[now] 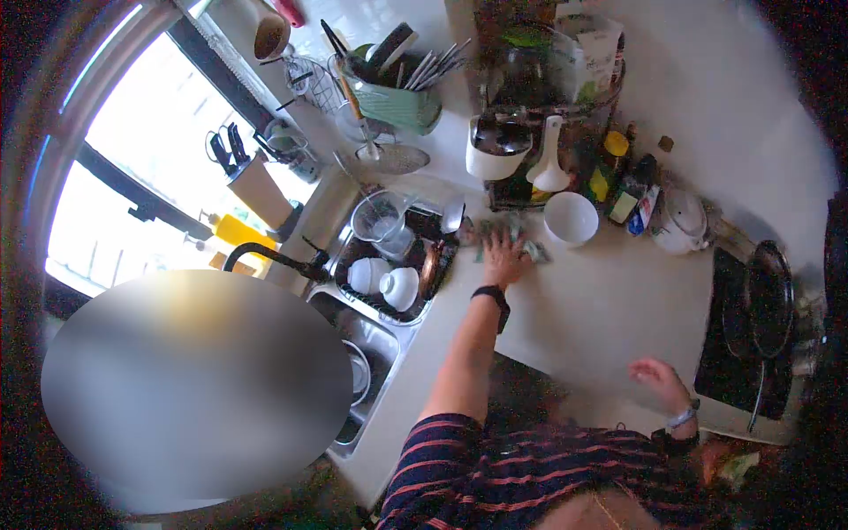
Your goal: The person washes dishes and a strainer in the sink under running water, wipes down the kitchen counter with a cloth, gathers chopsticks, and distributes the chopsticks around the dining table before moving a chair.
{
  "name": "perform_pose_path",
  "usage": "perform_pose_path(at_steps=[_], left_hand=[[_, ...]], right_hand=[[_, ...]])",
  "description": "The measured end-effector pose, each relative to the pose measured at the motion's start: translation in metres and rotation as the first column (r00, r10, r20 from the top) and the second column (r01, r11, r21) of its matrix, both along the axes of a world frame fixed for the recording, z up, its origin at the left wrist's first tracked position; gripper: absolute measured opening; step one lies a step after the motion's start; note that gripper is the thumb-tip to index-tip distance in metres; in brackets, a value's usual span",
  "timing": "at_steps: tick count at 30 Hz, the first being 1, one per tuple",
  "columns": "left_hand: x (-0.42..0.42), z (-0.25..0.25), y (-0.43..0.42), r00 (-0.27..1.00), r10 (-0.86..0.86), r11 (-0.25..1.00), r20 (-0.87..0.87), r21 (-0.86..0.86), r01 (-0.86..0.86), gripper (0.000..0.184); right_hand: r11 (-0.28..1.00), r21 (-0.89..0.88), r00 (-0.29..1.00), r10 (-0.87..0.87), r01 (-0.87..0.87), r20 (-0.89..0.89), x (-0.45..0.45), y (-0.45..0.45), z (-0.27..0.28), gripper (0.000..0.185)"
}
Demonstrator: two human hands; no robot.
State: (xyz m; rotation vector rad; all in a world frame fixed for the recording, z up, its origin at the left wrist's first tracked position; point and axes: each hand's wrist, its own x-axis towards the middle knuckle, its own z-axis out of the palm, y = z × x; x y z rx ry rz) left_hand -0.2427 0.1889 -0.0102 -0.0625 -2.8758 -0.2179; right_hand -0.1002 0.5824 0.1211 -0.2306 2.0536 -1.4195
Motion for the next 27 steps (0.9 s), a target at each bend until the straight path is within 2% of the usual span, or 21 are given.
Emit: perform_pose_path(at_steps=[1, 3, 4, 5, 6, 8, 10, 12, 13, 14, 16, 18, 19, 20, 22, 24, 25, 27], left_hand=[[-0.005, -0.002, -0.009, 0.995, 0.094, 0.994, 0.042, 0.054, -0.096, 0.047], [0.002, -0.001, -0.014, 0.989, 0.115, 0.990, 0.093, 0.073, -0.122, 0.047], [0.013, -0.001, -0.014, 0.982, 0.133, 0.986, 0.131, 0.085, -0.144, 0.047], [0.030, -0.001, -0.013, 0.991, 0.125, 0.988, 0.057, 0.081, -0.129, 0.047], [0.047, 0.000, -0.018, 0.988, 0.145, 0.986, 0.057, 0.080, -0.150, 0.047], [0.097, 0.000, -0.034, 0.978, 0.157, 0.986, 0.139, 0.027, -0.162, 0.047], [0.144, 0.000, -0.055, 0.928, 0.319, 0.941, 0.192, 0.053, -0.335, 0.047], [0.193, 0.010, -0.069, 0.921, 0.373, 0.917, 0.114, 0.103, -0.385, 0.046], [0.216, 0.021, -0.068, 0.902, 0.375, 0.910, 0.213, 0.101, -0.402, 0.047], [0.239, 0.020, -0.067, 0.892, 0.399, 0.900, 0.214, 0.095, -0.426, 0.047], [0.284, 0.012, -0.067, 0.860, 0.447, 0.888, 0.245, -0.004, -0.460, 0.048], [0.330, 0.009, -0.074, 0.816, 0.513, 0.844, 0.266, 0.014, -0.535, 0.049], [0.356, -0.007, -0.079, 0.743, 0.610, 0.776, 0.276, -0.022, -0.630, 0.049], [0.375, 0.009, -0.074, 0.673, 0.679, 0.699, 0.293, 0.021, -0.715, 0.049], [0.424, 0.017, -0.080, 0.641, 0.724, 0.642, 0.255, 0.090, -0.762, 0.048], [0.476, 0.005, -0.093, 0.541, 0.795, 0.548, 0.275, 0.056, -0.835, 0.041], [0.498, 0.007, -0.097, 0.531, 0.807, 0.537, 0.259, 0.052, -0.842, 0.041], [0.533, 0.016, -0.114, 0.382, 0.797, 0.308, 0.468, 0.230, -0.923, 0.032]], right_hand=[[1.000, 0.003, 0.999, -0.007, 0.007, 0.033, 0.001, -0.001, 0.000, 0.020], [1.000, 0.021, 0.996, 0.000, -0.002, 0.088, 0.005, 0.001, 0.000, 0.020], [0.996, 0.065, 0.997, 0.050, -0.054, 0.056, 0.004, -0.001, 0.000, 0.022], [0.989, 0.104, 0.994, 0.106, -0.107, 0.015, -0.002, -0.004, 0.001, 0.025], [0.986, 0.103, 0.992, 0.126, -0.127, 0.016, -0.008, -0.009, 0.006, 0.025], [0.986, 0.098, 0.990, 0.136, -0.138, 0.031, -0.011, -0.014, 0.015, 0.024], [0.985, 0.078, 0.988, 0.152, -0.152, 0.002, -0.018, -0.010, 0.005, 0.024], [0.984, 0.055, 0.985, 0.171, -0.170, -0.030, -0.024, -0.012, 0.001, 0.024], [0.986, 0.004, 0.986, 0.169, -0.169, 0.001, -0.027, -0.016, 0.003, 0.024], [0.985, -0.045, 0.985, 0.171, -0.169, 0.030, -0.031, -0.021, 0.003, 0.024], [0.965, -0.022, 0.965, 0.263, -0.262, 0.010, -0.045, -0.030, 0.000, 0.024], [0.937, 0.002, 0.937, 0.349, -0.349, 0.002, -0.052, -0.044, 0.000, 0.023], [0.929, 0.015, 0.929, 0.370, -0.370, -0.030, -0.055, -0.054, 0.005, 0.023], [0.921, 0.028, 0.918, 0.390, -0.389, -0.066, -0.058, -0.061, 0.007, 0.023], [0.905, 0.002, 0.904, 0.425, -0.425, -0.050, -0.063, -0.073, 0.006, 0.022], [0.891, -0.032, 0.891, 0.451, -0.453, -0.041, -0.066, -0.083, 0.002, 0.022], [0.885, -0.031, 0.885, 0.463, -0.465, -0.053, -0.069, -0.087, -0.001, 0.022], [0.873, -0.049, 0.873, 0.481, -0.486, -0.081, -0.075, -0.097, -0.005, 0.021]])
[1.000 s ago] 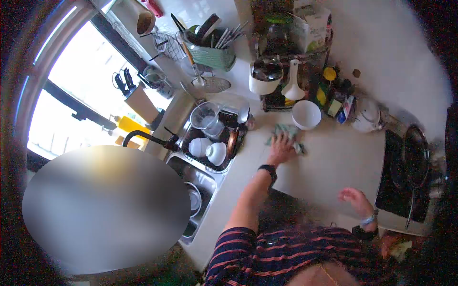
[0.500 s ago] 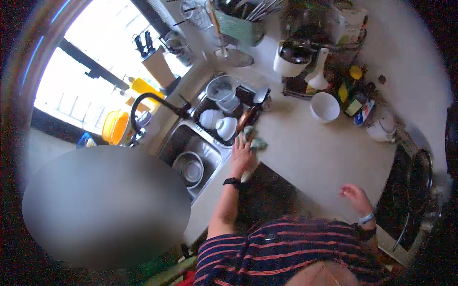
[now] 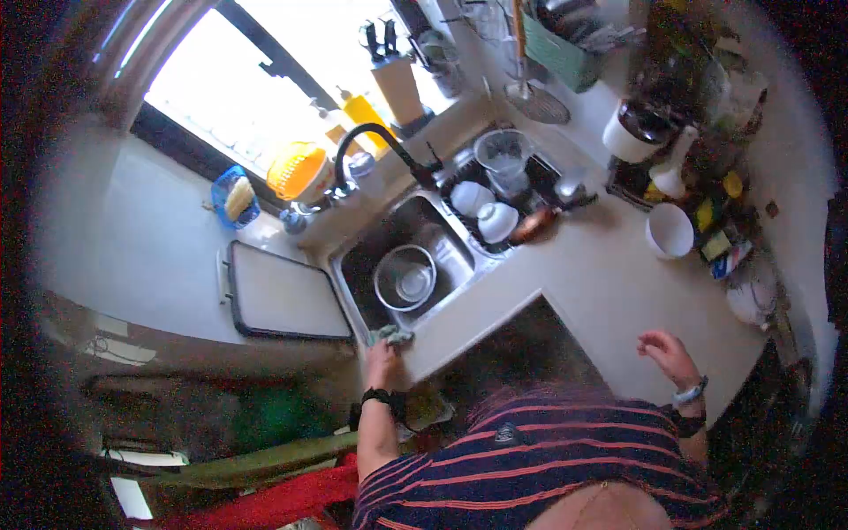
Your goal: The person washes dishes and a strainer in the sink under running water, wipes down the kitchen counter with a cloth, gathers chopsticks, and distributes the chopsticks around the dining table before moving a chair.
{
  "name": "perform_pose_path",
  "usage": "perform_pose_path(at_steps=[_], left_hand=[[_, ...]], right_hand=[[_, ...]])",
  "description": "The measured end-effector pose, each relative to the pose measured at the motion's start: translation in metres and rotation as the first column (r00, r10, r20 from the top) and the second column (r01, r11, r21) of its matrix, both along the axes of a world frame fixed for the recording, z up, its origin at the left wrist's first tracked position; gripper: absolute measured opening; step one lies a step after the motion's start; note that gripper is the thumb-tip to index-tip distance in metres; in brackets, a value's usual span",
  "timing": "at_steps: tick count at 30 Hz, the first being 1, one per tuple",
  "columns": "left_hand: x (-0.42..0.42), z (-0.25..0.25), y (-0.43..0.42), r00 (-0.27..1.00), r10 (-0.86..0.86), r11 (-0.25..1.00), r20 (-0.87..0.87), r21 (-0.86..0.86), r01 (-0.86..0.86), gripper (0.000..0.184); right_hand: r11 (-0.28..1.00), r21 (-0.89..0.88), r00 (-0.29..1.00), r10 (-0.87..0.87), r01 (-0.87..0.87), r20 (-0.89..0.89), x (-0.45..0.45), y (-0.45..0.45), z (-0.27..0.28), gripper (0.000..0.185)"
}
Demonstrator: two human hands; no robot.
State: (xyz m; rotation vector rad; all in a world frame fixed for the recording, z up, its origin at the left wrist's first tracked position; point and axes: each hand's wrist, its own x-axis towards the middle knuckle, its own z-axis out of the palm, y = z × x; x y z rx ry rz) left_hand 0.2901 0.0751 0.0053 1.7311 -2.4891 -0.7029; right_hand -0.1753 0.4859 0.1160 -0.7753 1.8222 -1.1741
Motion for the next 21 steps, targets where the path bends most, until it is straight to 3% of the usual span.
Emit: perform_pose_path(at_steps=[1, 2, 3, 4, 5, 6, 8, 10, 11, 12, 14, 15, 18, 20, 21], left_hand=[[0.009, 0.005, -0.019, 1.000, 0.008, 1.000, -0.002, -0.022, -0.008, 0.032], [0.018, 0.009, -0.038, 0.940, 0.215, 0.969, -0.264, 0.176, -0.172, 0.030], [0.028, 0.010, -0.062, 0.774, 0.436, 0.878, -0.458, 0.403, -0.256, 0.029], [0.055, -0.024, -0.103, 0.457, 0.516, 0.814, -0.725, 0.581, 0.003, 0.033], [0.026, 0.045, -0.071, 0.195, 0.580, 0.806, -0.791, 0.592, 0.000, 0.034], [0.004, 0.104, -0.063, 0.144, 0.613, 0.787, -0.777, 0.615, -0.035, 0.035], [-0.017, 0.151, -0.079, 0.081, 0.635, 0.773, -0.768, 0.632, -0.064, 0.037], [-0.022, 0.169, -0.104, -0.008, 0.242, 0.970, -0.970, 0.241, 0.038, 0.040], [-0.027, 0.180, -0.123, 0.252, -0.009, 0.993, -0.968, -0.038, -0.111, 0.039], [-0.036, 0.192, -0.143, 0.521, -0.206, 0.923, -0.828, -0.341, -0.178, 0.039], [-0.071, 0.245, -0.155, 0.145, -0.013, 0.990, -0.989, -0.032, -0.136, 0.038], [-0.077, 0.254, -0.183, 0.020, 0.159, 0.984, -0.987, 0.157, -0.078, 0.037], [-0.104, 0.287, -0.232, 0.009, 0.268, 0.955, -0.963, 0.264, -0.136, 0.035], [-0.105, 0.275, -0.310, -0.168, 0.305, 0.950, -0.937, 0.312, -0.017, 0.034], [-0.115, 0.288, -0.322, -0.158, 0.346, 0.936, -0.925, 0.351, -0.007, 0.032]], right_hand=[[1.000, -0.022, 1.000, -0.020, 0.021, 0.013, -0.001, -0.003, 0.001, 0.021], [0.998, -0.041, 0.999, -0.043, 0.044, 0.029, -0.001, -0.008, 0.003, 0.020], [0.997, -0.058, 0.999, -0.040, 0.041, 0.027, -0.001, -0.014, 0.010, 0.020], [0.998, -0.049, 0.999, -0.041, 0.042, 0.026, -0.002, -0.018, 0.018, 0.020], [0.998, -0.039, 0.999, -0.042, 0.043, 0.022, -0.003, -0.024, 0.023, 0.020], [0.998, -0.050, 0.999, -0.039, 0.039, 0.014, -0.004, -0.030, 0.023, 0.020], [0.996, -0.064, 0.998, -0.059, 0.060, 0.012, -0.008, -0.039, 0.020, 0.020], [0.998, -0.058, 0.999, -0.029, 0.028, -0.018, -0.009, -0.052, 0.023, 0.021], [0.999, -0.044, 0.999, -0.004, 0.003, -0.042, -0.009, -0.059, 0.026, 0.021], [0.999, -0.054, 0.999, -0.002, 0.000, -0.051, -0.009, -0.067, 0.030, 0.021], [0.999, -0.034, 0.999, 0.005, -0.006, -0.034, -0.008, -0.079, 0.040, 0.021], [0.999, -0.040, 0.999, 0.005, -0.007, -0.041, -0.010, -0.083, 0.041, 0.021], [0.998, -0.004, 0.997, -0.057, 0.057, -0.043, -0.011, -0.091, 0.044, 0.020], [0.996, 0.024, 0.996, -0.081, 0.082, -0.040, -0.008, -0.097, 0.050, 0.020], [0.996, 0.018, 0.995, -0.086, 0.087, -0.043, -0.009, -0.098, 0.047, 0.020]])
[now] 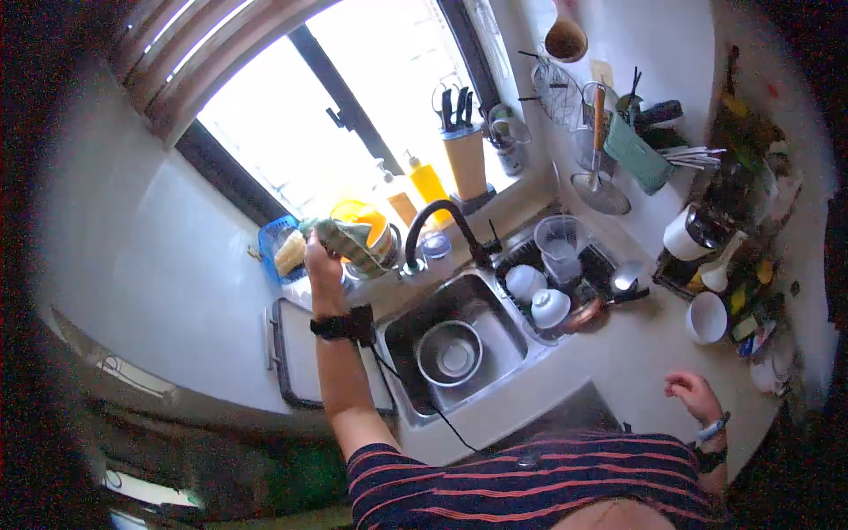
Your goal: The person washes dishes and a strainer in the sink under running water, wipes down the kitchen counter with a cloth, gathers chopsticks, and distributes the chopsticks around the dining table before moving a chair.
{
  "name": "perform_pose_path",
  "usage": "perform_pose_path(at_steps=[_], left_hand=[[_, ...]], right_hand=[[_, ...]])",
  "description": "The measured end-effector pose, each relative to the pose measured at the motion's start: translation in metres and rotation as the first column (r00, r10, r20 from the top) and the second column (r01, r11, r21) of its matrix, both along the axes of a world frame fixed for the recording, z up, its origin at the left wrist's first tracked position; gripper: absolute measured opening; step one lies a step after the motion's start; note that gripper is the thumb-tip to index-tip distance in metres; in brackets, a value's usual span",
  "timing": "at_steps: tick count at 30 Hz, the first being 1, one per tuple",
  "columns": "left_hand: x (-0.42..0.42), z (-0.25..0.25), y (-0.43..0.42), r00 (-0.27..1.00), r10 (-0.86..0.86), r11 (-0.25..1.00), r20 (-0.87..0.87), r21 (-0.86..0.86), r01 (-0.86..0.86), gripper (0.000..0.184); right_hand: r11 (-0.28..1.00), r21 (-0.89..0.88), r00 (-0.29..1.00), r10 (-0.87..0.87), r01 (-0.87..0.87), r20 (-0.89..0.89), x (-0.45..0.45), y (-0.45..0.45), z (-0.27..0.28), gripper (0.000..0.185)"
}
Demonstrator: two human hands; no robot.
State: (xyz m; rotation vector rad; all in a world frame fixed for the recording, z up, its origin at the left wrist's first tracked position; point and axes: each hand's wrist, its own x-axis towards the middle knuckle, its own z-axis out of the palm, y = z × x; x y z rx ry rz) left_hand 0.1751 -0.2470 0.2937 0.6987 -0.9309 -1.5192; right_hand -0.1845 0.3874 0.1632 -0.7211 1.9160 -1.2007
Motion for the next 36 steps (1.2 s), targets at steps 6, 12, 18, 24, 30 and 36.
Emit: perform_pose_path(at_steps=[6, 12, 18, 24, 30, 36], left_hand=[[-0.075, 0.074, -0.028, 0.983, 0.034, 0.874, 0.180, -0.483, 0.058, 0.024], [-0.145, 0.047, -0.137, 0.135, 0.660, 0.608, 0.739, -0.631, 0.483, 0.056], [-0.138, 0.056, -0.097, 0.611, 0.149, 0.688, 0.777, -0.526, 0.501, 0.045], [-0.096, 0.090, 0.110, 0.423, 0.127, 0.539, 0.897, -0.420, 0.730, 0.025], [-0.107, 0.015, 0.213, 0.054, -0.325, 0.134, 0.944, -0.011, 0.991, 0.037], [-0.204, -0.121, 0.174, 0.090, -0.299, 0.355, 0.950, 0.023, 0.935, 0.025]], right_hand=[[0.994, 0.106, 1.000, -0.007, 0.004, 0.027, 0.009, -0.022, 0.019, 0.019], [0.997, 0.077, 1.000, 0.013, -0.014, 0.008, 0.005, -0.025, -0.009, 0.020], [0.989, 0.123, 0.996, -0.088, 0.084, 0.030, 0.018, -0.021, -0.001, 0.023], [0.984, 0.156, 0.993, -0.098, 0.087, 0.060, 0.027, -0.028, 0.018, 0.022], [0.995, 0.097, 0.996, -0.016, 0.007, 0.088, 0.027, -0.038, 0.015, 0.023], [0.990, 0.141, 1.000, -0.015, 0.012, 0.015, 0.039, -0.041, 0.022, 0.022]])
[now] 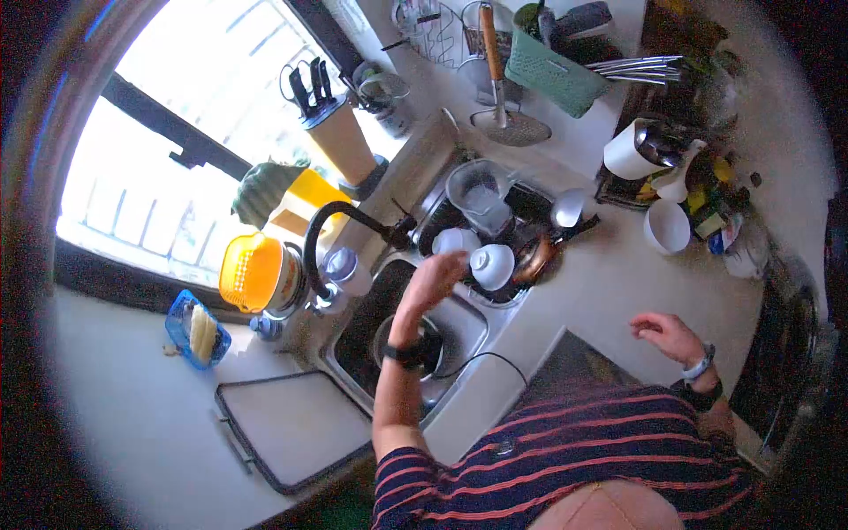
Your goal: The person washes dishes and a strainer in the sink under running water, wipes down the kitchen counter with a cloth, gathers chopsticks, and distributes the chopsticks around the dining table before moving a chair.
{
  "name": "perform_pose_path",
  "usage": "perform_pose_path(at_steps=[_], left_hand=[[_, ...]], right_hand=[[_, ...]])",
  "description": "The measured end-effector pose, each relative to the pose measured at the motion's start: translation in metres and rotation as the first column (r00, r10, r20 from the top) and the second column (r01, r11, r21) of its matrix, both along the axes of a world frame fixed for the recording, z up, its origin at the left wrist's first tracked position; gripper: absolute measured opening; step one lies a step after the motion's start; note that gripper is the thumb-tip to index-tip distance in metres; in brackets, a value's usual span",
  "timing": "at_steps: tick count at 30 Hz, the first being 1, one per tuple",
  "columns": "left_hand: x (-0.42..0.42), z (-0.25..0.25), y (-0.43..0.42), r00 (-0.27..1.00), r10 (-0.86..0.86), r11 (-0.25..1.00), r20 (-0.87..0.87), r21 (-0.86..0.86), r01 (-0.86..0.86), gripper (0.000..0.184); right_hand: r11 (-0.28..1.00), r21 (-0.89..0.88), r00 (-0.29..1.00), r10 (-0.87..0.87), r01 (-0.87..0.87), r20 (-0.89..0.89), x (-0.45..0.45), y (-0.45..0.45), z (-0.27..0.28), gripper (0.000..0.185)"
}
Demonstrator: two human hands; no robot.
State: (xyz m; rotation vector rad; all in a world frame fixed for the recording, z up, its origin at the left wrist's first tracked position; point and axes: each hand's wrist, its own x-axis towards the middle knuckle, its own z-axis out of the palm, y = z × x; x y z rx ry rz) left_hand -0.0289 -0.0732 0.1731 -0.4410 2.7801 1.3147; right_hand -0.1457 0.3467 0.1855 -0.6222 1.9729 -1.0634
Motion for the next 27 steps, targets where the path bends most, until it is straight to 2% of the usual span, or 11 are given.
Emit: perform_pose_path(at_steps=[6, 10, 12, 14, 15, 16, 17, 20, 21, 23, 27], left_hand=[[-0.125, -0.101, -0.101, 0.922, 0.236, 0.943, -0.307, -0.157, -0.293, 0.028], [-0.205, -0.141, -0.157, 0.965, 0.133, 0.930, -0.225, -0.309, -0.200, 0.032], [-0.224, -0.146, -0.163, 0.938, 0.157, 0.987, -0.310, 0.069, -0.143, 0.030], [-0.245, -0.164, -0.180, 0.967, 0.154, 0.987, -0.205, 0.074, -0.142, 0.028], [-0.256, -0.193, -0.199, 0.876, -0.245, 0.873, -0.415, -0.488, 0.013, 0.025], [-0.263, -0.213, -0.208, 0.675, -0.654, 0.446, -0.342, -0.895, -0.022, 0.022], [-0.266, -0.215, -0.206, 0.672, -0.659, 0.449, -0.338, -0.894, -0.008, 0.022], [-0.281, -0.204, -0.202, 0.716, -0.613, -0.348, 0.333, -0.928, 0.134, 0.058], [-0.288, -0.218, -0.207, 0.710, -0.619, -0.349, 0.337, -0.927, 0.136, 0.058], [-0.300, -0.241, -0.211, 0.759, -0.598, -0.033, 0.257, -0.955, 0.296, 0.053], [-0.284, -0.166, -0.180, 0.649, -0.738, -0.256, 0.184, -0.966, -0.018, 0.042]], right_hand=[[0.982, 0.085, 0.984, -0.165, 0.171, -0.073, 0.015, 0.025, 0.006, 0.023], [0.939, 0.127, 0.947, -0.316, 0.321, -0.056, 0.025, 0.051, -0.009, 0.023], [0.911, 0.173, 0.927, -0.373, 0.376, -0.049, 0.032, 0.053, 0.000, 0.022], [0.879, 0.224, 0.905, -0.423, 0.420, -0.037, 0.038, 0.059, -0.006, 0.022], [0.879, 0.216, 0.904, -0.424, 0.425, -0.055, 0.041, 0.073, -0.022, 0.021], [0.880, 0.208, 0.903, -0.423, 0.428, -0.069, 0.045, 0.084, -0.032, 0.021], [0.875, 0.215, 0.900, -0.432, 0.434, -0.062, 0.050, 0.087, -0.036, 0.021], [0.848, 0.173, 0.862, -0.507, 0.500, -0.006, 0.057, 0.091, -0.046, 0.020], [0.849, 0.168, 0.863, -0.505, 0.501, -0.019, 0.058, 0.092, -0.047, 0.020], [0.847, 0.163, 0.861, -0.509, 0.506, -0.028, 0.059, 0.085, -0.040, 0.021], [0.815, 0.238, 0.829, -0.556, 0.529, 0.061, 0.053, 0.061, -0.018, 0.018]])
